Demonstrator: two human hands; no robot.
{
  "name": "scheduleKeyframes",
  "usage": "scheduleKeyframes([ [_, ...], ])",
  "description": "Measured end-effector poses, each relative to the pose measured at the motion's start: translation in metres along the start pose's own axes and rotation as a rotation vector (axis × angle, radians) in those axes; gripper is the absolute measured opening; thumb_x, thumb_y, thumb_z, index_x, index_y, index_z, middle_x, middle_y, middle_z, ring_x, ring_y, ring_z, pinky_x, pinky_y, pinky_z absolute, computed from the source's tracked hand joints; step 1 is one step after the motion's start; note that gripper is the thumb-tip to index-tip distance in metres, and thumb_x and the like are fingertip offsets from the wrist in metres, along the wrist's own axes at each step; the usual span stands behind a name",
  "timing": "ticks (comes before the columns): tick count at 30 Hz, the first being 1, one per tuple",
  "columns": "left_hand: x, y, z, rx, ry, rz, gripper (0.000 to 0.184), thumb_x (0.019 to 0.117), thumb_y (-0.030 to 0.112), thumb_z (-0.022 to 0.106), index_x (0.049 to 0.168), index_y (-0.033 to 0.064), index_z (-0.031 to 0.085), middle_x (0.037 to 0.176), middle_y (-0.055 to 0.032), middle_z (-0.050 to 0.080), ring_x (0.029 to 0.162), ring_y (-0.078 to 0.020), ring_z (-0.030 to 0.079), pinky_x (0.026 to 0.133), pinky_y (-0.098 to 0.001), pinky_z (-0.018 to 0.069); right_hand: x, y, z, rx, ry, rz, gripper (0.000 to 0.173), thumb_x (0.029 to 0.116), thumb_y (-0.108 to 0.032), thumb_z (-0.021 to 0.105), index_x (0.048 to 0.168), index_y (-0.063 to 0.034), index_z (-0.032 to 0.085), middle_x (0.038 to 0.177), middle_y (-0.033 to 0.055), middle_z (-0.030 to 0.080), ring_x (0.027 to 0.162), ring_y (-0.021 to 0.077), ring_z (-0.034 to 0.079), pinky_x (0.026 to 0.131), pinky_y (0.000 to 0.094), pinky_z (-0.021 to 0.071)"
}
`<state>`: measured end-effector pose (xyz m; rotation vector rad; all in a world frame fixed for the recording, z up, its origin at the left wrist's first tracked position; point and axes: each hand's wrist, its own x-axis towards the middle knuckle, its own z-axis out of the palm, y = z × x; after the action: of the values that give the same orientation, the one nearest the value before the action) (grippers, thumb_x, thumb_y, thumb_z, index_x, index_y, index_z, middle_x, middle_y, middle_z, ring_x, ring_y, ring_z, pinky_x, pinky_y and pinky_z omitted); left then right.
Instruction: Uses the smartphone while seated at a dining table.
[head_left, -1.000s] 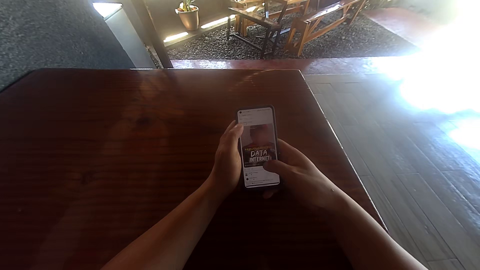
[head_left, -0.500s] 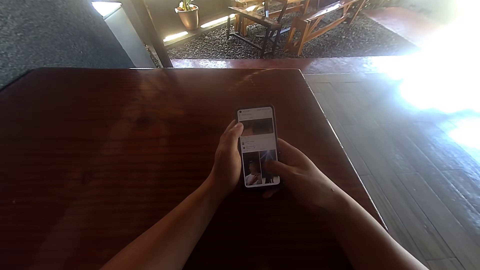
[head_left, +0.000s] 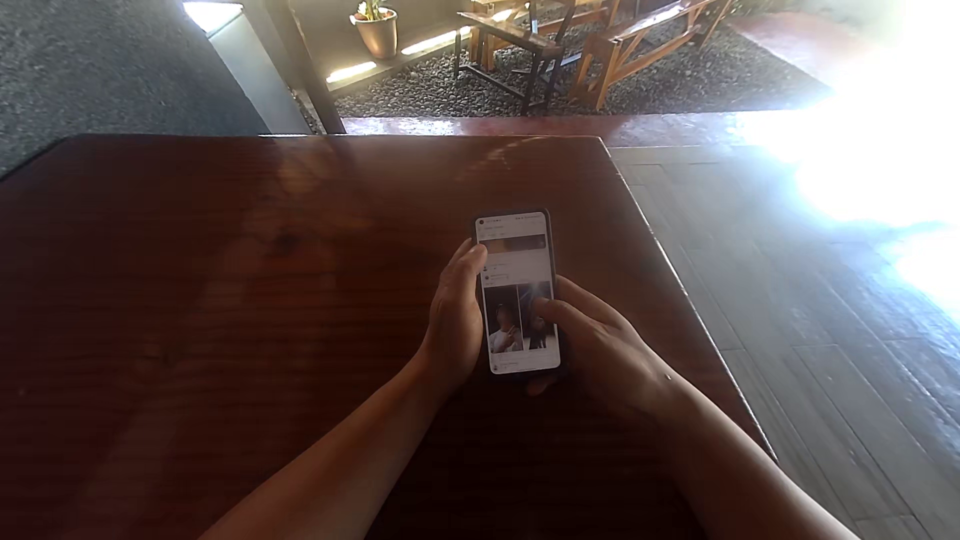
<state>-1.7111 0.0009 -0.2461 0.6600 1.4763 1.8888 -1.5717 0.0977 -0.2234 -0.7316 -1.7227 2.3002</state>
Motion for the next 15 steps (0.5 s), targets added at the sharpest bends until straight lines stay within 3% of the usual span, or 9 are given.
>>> scheduleKeyframes([
  [6,0.0008,-0.0004,-0.0002,-0.016,-0.015,0.009,0.05,0.1099,0.039,0.027,0.146,0.012,0.05,0.138,-0.0056,0.059,0.128,-0.0148,0.056,0.106,-0.0372,0.0475,-0.0008,-0.0008,0.0005,-0.001,0.019,0.005,0.035,0.1107,-0.034,0.037,0.131,-0.0136,0.058,0.108,0.0178,0.071,0.083,0.0281,0.074,0.058,0.0364,0.0629],
  [11,0.001,-0.001,-0.0006,-0.017,-0.022,0.015,0.051,0.11,0.04,0.026,0.146,0.0117,0.049,0.139,-0.0055,0.059,0.129,-0.0151,0.055,0.107,-0.0372,0.0474,-0.0009,-0.0013,0.001,-0.008,0.015,0.008,0.029,0.1072,-0.025,0.046,0.132,-0.0143,0.058,0.107,0.0183,0.071,0.083,0.0277,0.074,0.058,0.0358,0.0628],
  [15,0.0008,-0.001,-0.0007,-0.017,-0.017,0.015,0.051,0.1097,0.04,0.027,0.146,0.012,0.05,0.141,-0.0057,0.057,0.132,-0.0157,0.053,0.109,-0.0382,0.0459,-0.0007,-0.0013,0.001,-0.016,0.016,0.009,0.029,0.1083,-0.025,0.043,0.131,-0.0142,0.057,0.108,0.0181,0.07,0.082,0.0276,0.074,0.058,0.0358,0.0626],
])
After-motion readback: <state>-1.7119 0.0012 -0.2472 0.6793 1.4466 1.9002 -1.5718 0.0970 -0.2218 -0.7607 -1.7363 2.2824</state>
